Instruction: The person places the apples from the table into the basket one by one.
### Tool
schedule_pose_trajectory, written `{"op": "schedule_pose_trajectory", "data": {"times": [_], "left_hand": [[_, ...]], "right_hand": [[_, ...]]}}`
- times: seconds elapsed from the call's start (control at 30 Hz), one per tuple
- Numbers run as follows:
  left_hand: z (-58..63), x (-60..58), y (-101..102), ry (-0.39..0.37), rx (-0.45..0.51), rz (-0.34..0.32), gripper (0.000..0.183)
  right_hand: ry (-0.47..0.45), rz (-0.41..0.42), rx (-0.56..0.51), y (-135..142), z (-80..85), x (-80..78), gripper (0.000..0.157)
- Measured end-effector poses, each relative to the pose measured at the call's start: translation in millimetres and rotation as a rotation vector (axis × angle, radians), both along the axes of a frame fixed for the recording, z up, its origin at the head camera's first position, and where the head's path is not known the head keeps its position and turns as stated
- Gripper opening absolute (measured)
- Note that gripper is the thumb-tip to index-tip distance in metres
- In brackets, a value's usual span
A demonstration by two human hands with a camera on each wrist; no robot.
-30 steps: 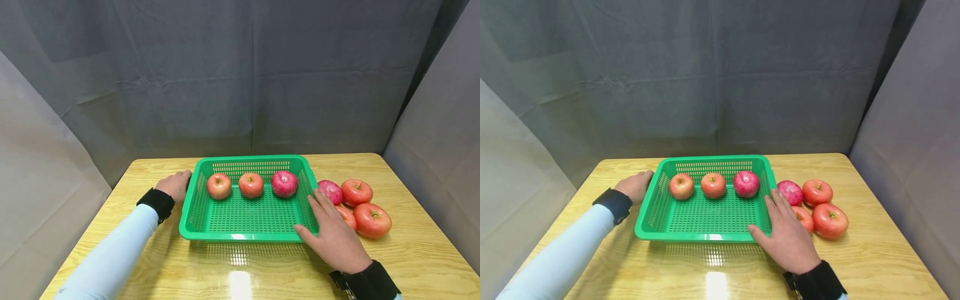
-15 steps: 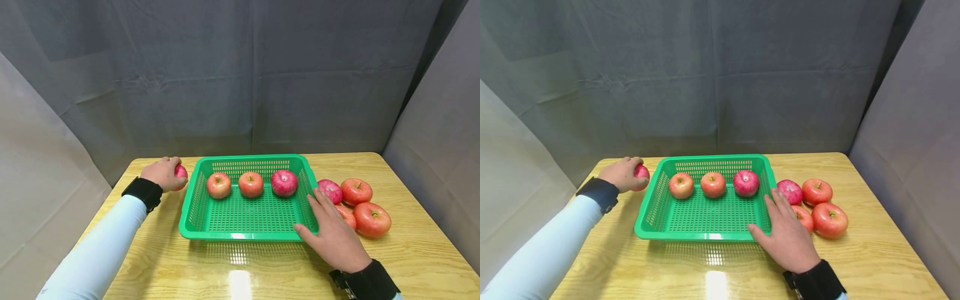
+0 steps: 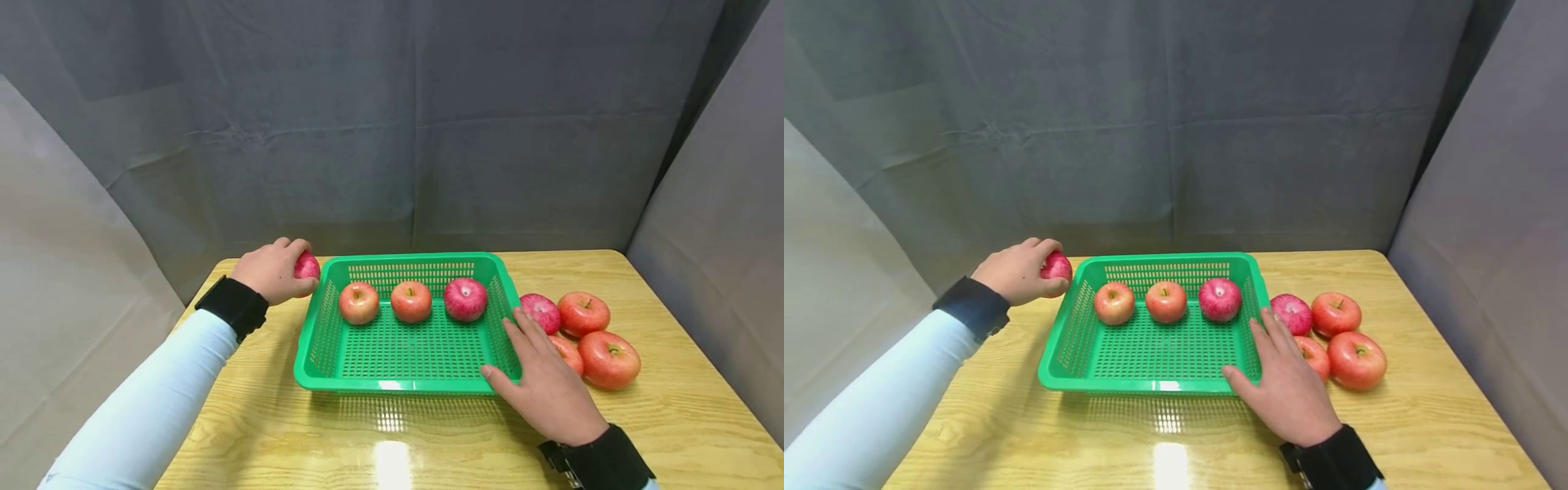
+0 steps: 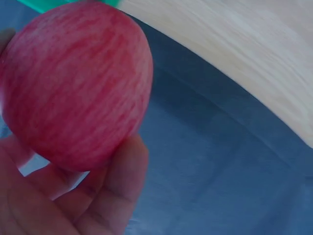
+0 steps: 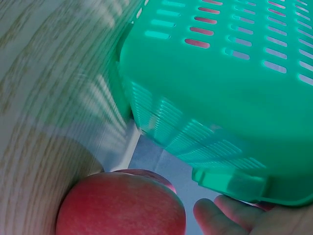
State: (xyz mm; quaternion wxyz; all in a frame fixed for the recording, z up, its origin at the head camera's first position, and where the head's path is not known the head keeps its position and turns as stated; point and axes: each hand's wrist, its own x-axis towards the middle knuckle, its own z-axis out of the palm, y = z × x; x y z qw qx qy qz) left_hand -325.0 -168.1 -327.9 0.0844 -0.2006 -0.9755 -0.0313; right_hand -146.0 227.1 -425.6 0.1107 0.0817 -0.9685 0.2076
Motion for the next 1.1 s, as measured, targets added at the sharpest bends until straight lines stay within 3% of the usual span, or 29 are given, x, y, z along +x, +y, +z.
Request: {"op": "schedule_pose_trajectory", "data": {"times": [0.27,0.57,0.8,1.1], "left_hand": [[4.3,17.9,36,0.031,-0.04,-0.151,0.054],[3.4,28.1,69,0.017,-0.052,-0.238,0.057],[-15.2,29.7,93,-0.011,-0.079,-0.309,0.055],[-37.9,28.7,111,-0.059,-0.11,-0.322,0.059]], "right_hand": [[0.001,-0.004,-0.001,1,-1.8,0.3,0.087],[0.008,-0.006,0.006,2,-1.7,-0.5,0.087],[0.007,-0.008,0.003,3,-2.1,-0.9,0.086],[-0.001,-0.003,0.003,1,-2.9,-1.3,0.086]]}}
